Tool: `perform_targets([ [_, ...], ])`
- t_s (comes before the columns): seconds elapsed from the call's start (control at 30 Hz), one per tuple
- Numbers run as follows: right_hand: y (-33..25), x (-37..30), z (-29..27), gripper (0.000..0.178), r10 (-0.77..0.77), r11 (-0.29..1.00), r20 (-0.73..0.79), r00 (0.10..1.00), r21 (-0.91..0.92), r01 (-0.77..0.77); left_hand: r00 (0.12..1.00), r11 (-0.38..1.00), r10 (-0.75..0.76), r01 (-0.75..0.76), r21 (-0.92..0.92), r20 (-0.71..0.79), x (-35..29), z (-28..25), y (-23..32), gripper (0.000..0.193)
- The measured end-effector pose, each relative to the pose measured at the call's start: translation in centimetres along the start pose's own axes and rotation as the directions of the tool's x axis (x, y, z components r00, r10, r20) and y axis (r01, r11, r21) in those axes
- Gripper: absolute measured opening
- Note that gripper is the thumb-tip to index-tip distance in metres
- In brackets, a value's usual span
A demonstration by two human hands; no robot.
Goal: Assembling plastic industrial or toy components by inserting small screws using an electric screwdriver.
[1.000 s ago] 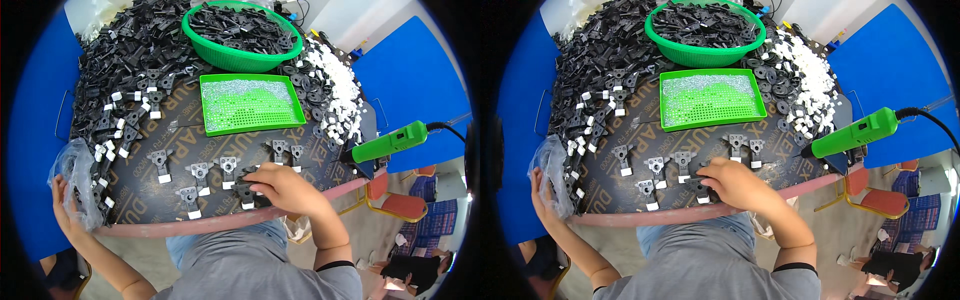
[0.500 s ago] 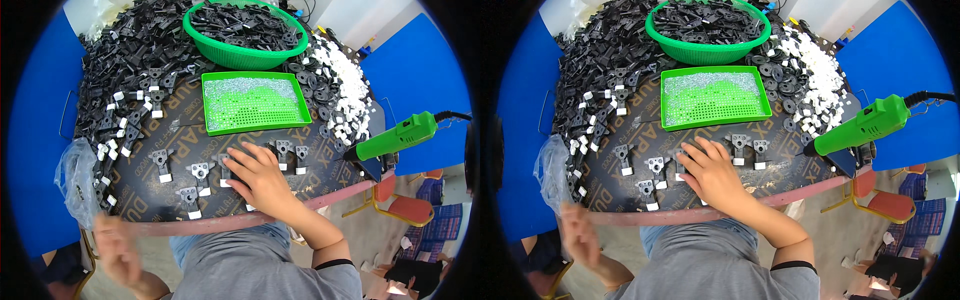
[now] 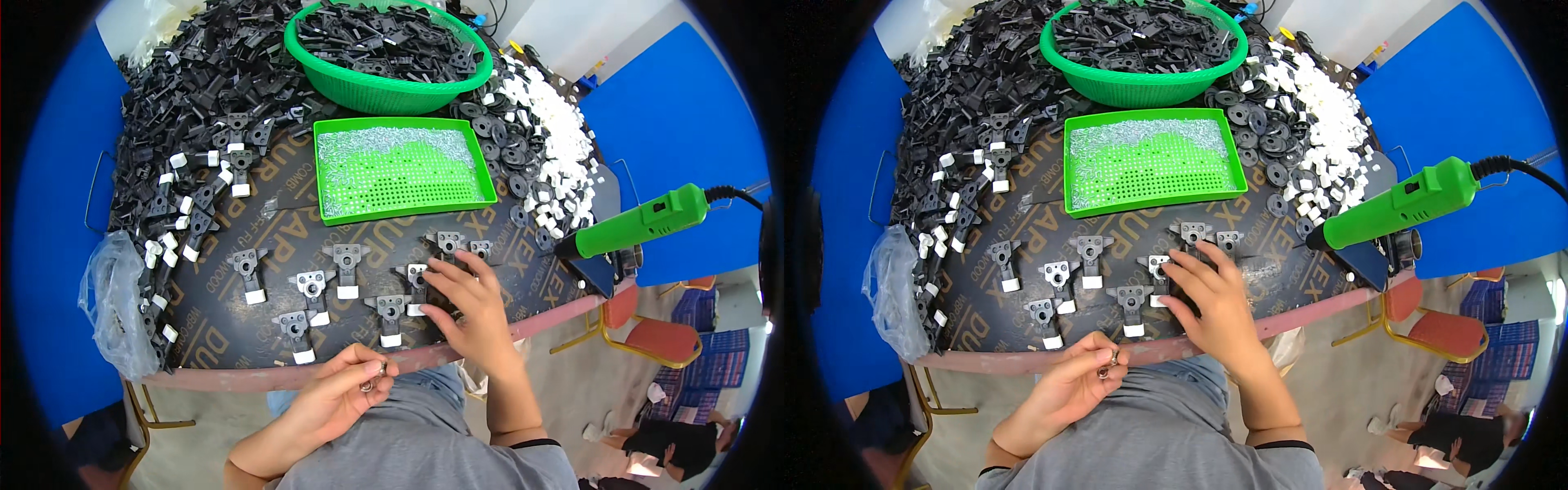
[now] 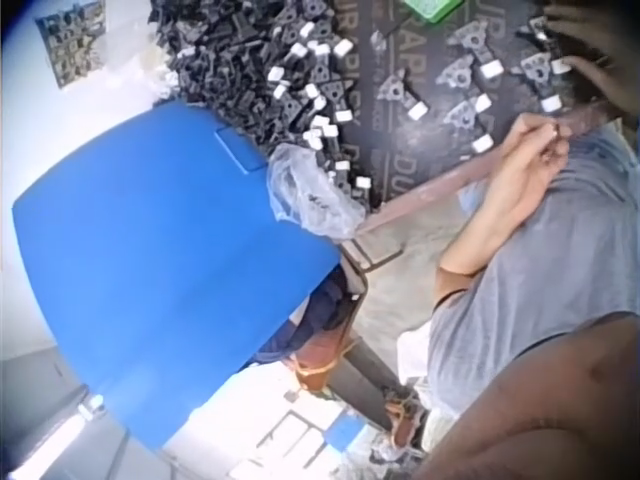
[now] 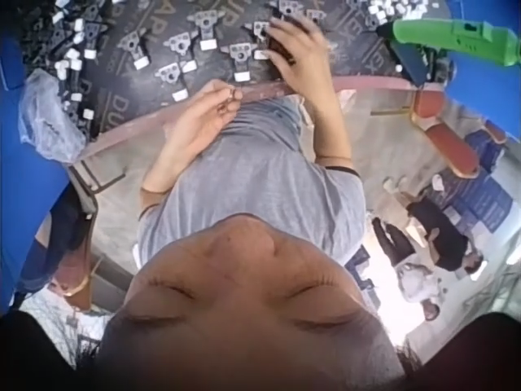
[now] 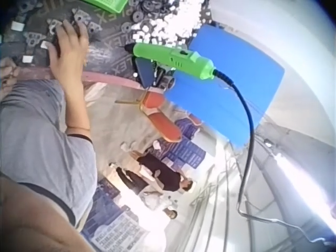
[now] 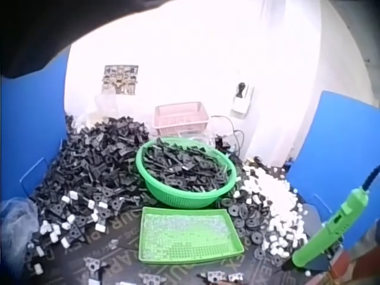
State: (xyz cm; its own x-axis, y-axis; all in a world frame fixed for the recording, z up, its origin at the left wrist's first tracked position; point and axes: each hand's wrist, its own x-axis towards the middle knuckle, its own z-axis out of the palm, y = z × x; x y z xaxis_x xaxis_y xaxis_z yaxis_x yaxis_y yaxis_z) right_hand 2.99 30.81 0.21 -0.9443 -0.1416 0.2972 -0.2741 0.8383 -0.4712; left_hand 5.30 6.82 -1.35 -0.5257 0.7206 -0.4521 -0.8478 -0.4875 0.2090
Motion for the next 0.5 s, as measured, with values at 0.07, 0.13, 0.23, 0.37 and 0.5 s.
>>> perform_targets([
  [0.07, -0.1, -0.5, 0.5, 0.036, 0.037, 0.998, -0.072, 0.997, 0.055, -0.033, 1.0, 1.0, 0.002, -0.002, 0.013, -0.002, 0.3, 0.1, -0.2, 0.008],
  [0.13, 1.0, -0.9, 0.9, 0.035, 0.043, 0.998, -0.112, 0.993, -0.037, -0.047, 1.0, 1.0, 0.003, -0.003, 0.03, 0.0, 0.7, 0.4, -0.3, 0.009],
  [0.23, 2.4, -1.0, 1.3, 0.032, 0.045, 0.986, -0.131, 0.99, -0.151, -0.064, 0.998, 0.999, 0.014, -0.012, 0.047, -0.056, 0.9, 0.9, -0.5, 0.01],
  [0.37, 2.8, 0.4, 1.6, 0.028, 0.021, 0.99, -0.115, 0.993, -0.133, -0.037, 1.0, 0.999, 0.029, -0.028, 0.02, -0.011, 1.2, 0.6, -0.9, 0.014],
  [0.5, 3.3, -0.6, 0.2, 0.028, 0.117, 0.987, -0.268, 0.956, -0.079, -0.142, 0.996, 0.998, 0.057, -0.055, 0.036, -0.069, 1.2, 0.5, -0.9, 0.016],
])
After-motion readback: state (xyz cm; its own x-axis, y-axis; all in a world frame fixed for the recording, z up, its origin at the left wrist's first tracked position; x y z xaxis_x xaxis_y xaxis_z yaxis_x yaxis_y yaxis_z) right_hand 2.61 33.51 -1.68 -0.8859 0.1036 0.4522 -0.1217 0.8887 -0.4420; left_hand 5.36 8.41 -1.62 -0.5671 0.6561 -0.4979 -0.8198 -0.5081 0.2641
